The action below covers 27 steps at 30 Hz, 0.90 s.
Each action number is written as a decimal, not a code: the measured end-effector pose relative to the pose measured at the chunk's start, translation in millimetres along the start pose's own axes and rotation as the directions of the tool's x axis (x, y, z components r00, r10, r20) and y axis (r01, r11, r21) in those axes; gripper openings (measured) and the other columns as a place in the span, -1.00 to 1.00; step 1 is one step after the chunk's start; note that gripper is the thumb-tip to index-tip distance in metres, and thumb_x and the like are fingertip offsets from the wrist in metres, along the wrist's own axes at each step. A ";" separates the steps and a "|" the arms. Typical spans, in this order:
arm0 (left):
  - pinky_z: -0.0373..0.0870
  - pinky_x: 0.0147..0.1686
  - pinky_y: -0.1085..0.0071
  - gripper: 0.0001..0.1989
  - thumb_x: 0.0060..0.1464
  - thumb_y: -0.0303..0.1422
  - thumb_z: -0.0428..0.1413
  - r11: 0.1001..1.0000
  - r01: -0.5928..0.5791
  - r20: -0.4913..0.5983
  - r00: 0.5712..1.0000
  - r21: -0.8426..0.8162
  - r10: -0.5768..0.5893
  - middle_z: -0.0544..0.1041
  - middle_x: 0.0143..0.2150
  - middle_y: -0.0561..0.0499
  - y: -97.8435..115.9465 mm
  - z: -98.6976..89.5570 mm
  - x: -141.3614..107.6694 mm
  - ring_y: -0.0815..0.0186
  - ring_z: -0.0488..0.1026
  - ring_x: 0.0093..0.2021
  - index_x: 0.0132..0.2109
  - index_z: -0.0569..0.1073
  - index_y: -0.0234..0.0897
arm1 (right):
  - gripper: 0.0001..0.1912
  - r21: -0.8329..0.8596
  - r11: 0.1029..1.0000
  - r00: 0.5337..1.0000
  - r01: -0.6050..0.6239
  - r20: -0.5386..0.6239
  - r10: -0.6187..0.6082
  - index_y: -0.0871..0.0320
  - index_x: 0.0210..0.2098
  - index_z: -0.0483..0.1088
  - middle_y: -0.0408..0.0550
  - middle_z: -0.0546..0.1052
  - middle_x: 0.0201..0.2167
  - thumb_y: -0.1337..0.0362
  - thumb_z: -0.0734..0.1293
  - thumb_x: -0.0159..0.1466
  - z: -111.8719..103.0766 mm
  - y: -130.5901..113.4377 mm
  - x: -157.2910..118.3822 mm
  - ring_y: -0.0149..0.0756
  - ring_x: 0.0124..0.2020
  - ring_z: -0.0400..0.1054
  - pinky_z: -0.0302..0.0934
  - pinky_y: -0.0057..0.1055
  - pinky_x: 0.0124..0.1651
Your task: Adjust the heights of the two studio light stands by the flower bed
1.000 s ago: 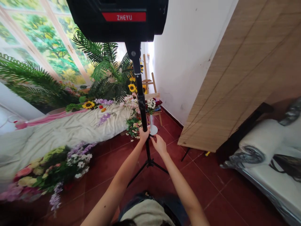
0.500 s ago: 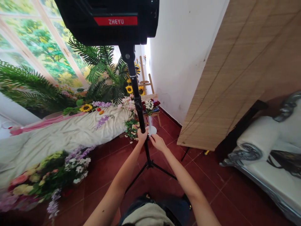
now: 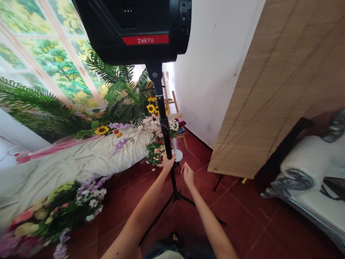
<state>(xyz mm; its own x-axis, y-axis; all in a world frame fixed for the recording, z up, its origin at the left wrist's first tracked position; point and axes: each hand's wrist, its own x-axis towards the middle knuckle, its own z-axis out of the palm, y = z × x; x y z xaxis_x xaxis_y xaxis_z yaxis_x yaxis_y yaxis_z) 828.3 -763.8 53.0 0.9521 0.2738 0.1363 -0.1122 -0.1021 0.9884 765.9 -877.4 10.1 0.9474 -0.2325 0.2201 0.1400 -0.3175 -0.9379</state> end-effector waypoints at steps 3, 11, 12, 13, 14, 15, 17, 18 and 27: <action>0.26 -0.61 0.50 -0.64 -0.08 -0.11 0.12 0.999 -0.033 -0.004 0.999 0.041 0.033 0.43 -0.63 -0.03 -6.0 1.6 2.7 0.37 0.38 -0.62 -0.59 0.39 -0.32 | -0.54 -0.100 0.989 0.991 0.106 0.094 -0.097 0.08 -0.45 0.33 -0.14 0.45 -0.53 -0.07 0.02 0.30 -4.8 -16.0 8.0 -0.30 -0.49 0.31 0.11 -0.48 -0.35; 0.20 -0.61 0.52 -0.63 -0.09 -0.10 0.13 0.994 -0.111 -0.030 0.993 0.020 0.112 0.36 -0.64 0.05 -12.0 2.8 4.4 0.42 0.31 -0.62 -0.59 0.33 -0.30 | -0.63 -0.236 0.916 0.907 0.325 0.351 -0.232 0.03 -0.31 0.47 -0.08 0.55 -0.40 0.03 0.10 0.30 -5.5 -27.0 39.1 -0.22 -0.32 0.41 0.12 -0.46 -0.29; 0.20 -0.62 0.52 -0.63 -0.09 -0.09 0.12 0.995 -0.101 -0.021 0.995 0.011 0.101 0.36 -0.64 0.05 -11.4 2.7 4.2 0.42 0.30 -0.62 -0.59 0.33 -0.30 | -0.60 -0.245 0.911 0.904 0.331 0.360 -0.232 0.04 -0.33 0.47 -0.08 0.55 -0.41 0.04 0.08 0.32 -5.3 -24.3 39.7 -0.22 -0.33 0.42 0.11 -0.47 -0.31; 0.21 -0.62 0.52 -0.63 -0.09 -0.09 0.12 0.996 -0.086 -0.011 0.996 0.000 0.086 0.37 -0.64 0.04 -10.5 2.6 3.9 0.42 0.31 -0.63 -0.59 0.33 -0.30 | -0.57 -0.266 0.902 0.900 0.340 0.370 -0.230 0.05 -0.35 0.48 -0.07 0.56 -0.42 0.05 0.05 0.33 -5.5 -21.7 39.8 -0.22 -0.34 0.42 0.11 -0.47 -0.32; 0.21 -0.62 0.51 -0.63 -0.10 -0.09 0.13 0.997 -0.072 -0.003 0.997 -0.008 0.072 0.37 -0.64 0.04 -9.4 2.5 3.5 0.42 0.31 -0.63 -0.59 0.33 -0.30 | -0.54 -0.297 0.888 0.897 0.350 0.379 -0.227 0.06 -0.36 0.48 -0.06 0.56 -0.42 0.06 0.02 0.35 -5.8 -19.5 39.7 -0.22 -0.34 0.43 0.11 -0.48 -0.33; 0.22 -0.62 0.51 -0.64 -0.10 -0.09 0.13 0.998 -0.063 0.002 0.998 -0.013 0.063 0.37 -0.64 0.04 -8.1 2.5 3.0 0.42 0.31 -0.63 -0.59 0.34 -0.30 | -0.52 -0.334 0.872 0.895 0.358 0.388 -0.219 0.08 -0.36 0.48 -0.04 0.56 -0.41 0.08 0.00 0.36 -6.3 -17.8 39.5 -0.23 -0.35 0.43 0.10 -0.48 -0.34; 0.21 -0.62 0.52 -0.64 -0.11 -0.10 0.14 0.998 -0.054 0.001 0.999 -0.012 0.054 0.35 -0.65 0.05 -5.3 2.5 1.7 0.42 0.29 -0.63 -0.59 0.33 -0.30 | -0.50 -0.423 0.831 0.895 0.360 0.408 -0.180 0.11 -0.31 0.48 -0.01 0.57 -0.38 0.11 -0.03 0.37 -7.4 -16.5 39.3 -0.24 -0.35 0.44 0.10 -0.49 -0.34; 0.19 -0.62 0.52 -0.64 -0.12 -0.10 0.14 0.999 -0.051 0.000 0.999 -0.009 0.051 0.32 -0.66 0.06 -3.9 2.5 0.9 0.43 0.28 -0.64 -0.59 0.33 -0.30 | -0.49 -0.471 0.806 0.895 0.357 0.420 -0.150 0.12 -0.26 0.48 0.01 0.57 -0.37 0.12 -0.04 0.38 -7.9 -16.7 39.4 -0.24 -0.35 0.45 0.10 -0.49 -0.34; 0.11 -0.62 0.55 -0.61 -0.15 -0.11 0.18 0.998 -0.054 -0.074 0.996 -0.020 0.052 0.27 -0.64 0.09 7.2 7.2 -6.0 0.48 0.19 -0.61 -0.61 0.28 -0.32 | -0.29 -0.516 0.786 0.845 0.342 0.535 -0.017 0.20 -0.22 0.49 0.11 0.56 -0.30 0.04 -0.20 0.38 -12.0 -18.2 47.1 -0.19 -0.24 0.45 0.17 -0.44 -0.20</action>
<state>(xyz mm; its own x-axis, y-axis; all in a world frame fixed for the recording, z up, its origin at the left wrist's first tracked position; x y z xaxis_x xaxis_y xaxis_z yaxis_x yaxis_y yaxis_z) 823.9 -773.0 58.8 0.9213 0.3381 0.1921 -0.1687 -0.0975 0.9808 804.5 -893.6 40.7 0.9520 0.3005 0.0582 0.2854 -0.8030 -0.5231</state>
